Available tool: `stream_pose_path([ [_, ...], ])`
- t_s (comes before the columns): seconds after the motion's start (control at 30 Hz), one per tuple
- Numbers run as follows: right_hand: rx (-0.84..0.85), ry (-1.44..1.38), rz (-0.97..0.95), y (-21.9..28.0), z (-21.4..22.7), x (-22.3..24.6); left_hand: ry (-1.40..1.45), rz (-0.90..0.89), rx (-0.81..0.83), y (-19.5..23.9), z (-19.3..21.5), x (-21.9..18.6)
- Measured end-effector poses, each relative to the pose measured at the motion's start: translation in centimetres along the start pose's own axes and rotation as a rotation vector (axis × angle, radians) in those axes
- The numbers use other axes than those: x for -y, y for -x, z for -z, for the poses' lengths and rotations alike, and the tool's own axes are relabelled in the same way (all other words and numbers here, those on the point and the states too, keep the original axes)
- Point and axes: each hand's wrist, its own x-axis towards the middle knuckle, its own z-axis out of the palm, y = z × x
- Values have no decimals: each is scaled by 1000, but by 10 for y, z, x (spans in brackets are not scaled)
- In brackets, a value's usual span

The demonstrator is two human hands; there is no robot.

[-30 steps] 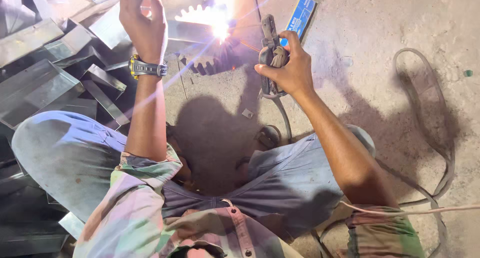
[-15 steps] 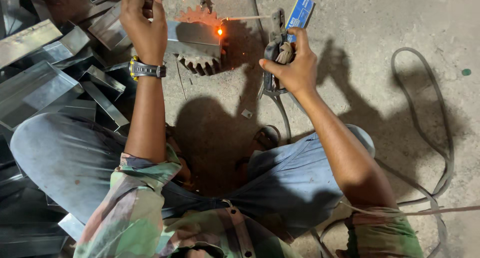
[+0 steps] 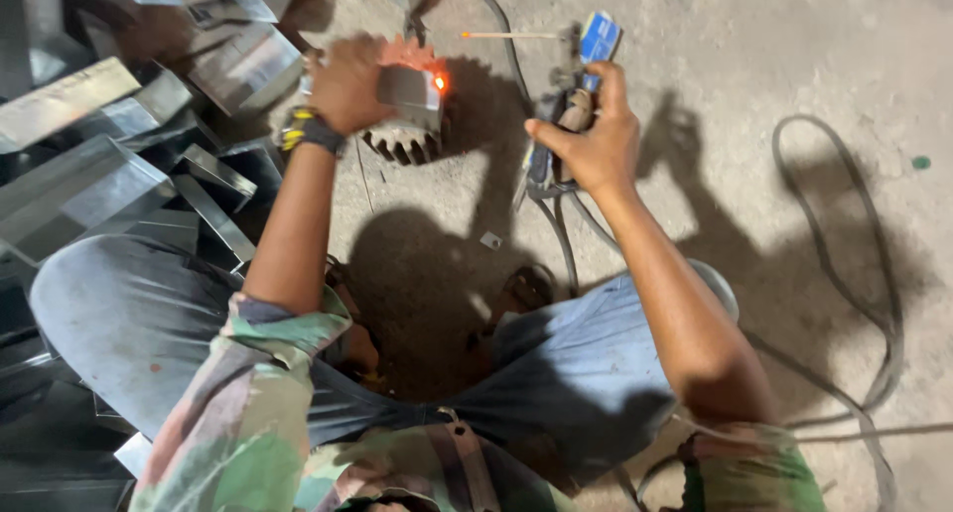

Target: The person welds metal boxes using a welding electrode holder while sitting on the floor. They hold the metal pieces against a metal gear and apply the electrode to join the edges.

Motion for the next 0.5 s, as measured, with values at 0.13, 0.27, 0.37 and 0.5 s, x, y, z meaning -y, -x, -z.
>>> stream_pose_path([
  [0.13,-91,-151,-40,-10,12,5,-178,-8,506,-10,-10,-2],
  [0.27,-166,-112,-96,-8,28,-3,21,-109,566,2,-8,-18],
  [0.37,-178,-327,-29,-9,36,-8,-51,-118,806,17,11,-36],
  [0.5,-221,-439,-170,-13,44,-11,-36,-129,947,-39,46,-22],
])
